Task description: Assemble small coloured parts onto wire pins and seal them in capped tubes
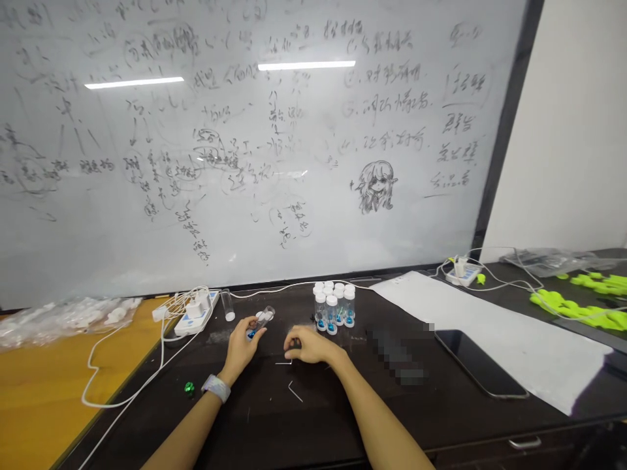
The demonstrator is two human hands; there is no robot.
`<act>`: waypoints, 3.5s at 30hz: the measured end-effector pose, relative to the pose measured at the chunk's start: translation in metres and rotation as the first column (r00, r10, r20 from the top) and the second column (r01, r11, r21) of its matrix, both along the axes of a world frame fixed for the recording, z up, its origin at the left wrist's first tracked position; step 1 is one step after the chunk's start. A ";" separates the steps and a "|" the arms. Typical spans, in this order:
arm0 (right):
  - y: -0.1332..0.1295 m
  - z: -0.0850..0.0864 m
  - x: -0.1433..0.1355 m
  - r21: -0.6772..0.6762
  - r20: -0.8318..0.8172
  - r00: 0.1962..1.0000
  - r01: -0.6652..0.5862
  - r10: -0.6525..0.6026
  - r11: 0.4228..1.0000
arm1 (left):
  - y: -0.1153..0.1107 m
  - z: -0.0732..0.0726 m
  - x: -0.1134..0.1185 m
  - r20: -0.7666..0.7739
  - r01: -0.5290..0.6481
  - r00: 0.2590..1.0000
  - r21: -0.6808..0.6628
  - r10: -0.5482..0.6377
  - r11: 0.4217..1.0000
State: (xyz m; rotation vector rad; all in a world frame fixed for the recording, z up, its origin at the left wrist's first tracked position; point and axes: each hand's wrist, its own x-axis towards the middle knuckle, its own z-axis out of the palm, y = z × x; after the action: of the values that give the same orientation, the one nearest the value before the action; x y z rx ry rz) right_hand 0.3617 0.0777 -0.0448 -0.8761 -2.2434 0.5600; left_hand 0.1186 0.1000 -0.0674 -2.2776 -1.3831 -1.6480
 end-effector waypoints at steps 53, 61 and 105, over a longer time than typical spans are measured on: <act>0.113 -0.046 -0.080 -0.036 -0.050 0.838 0.542 -0.543 0.840 | -0.003 -0.009 0.010 0.313 0.334 0.924 -0.373 -0.221 0.866; 0.108 -0.043 -0.081 -0.061 -0.083 0.869 0.484 -0.487 0.873 | -0.003 -0.009 0.010 0.316 0.354 0.918 -0.372 -0.242 0.858; 0.013 0.036 -0.042 0.423 -0.139 0.987 0.129 -0.076 0.897 | -0.016 0.001 0.017 0.286 0.555 0.832 -0.390 -0.476 0.735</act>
State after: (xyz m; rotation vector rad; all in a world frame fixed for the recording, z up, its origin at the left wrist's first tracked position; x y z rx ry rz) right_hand 0.3198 0.0906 -0.0093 -0.7032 -2.0796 0.0522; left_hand 0.1357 0.0836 -0.0666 -3.1041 -1.3661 -1.8375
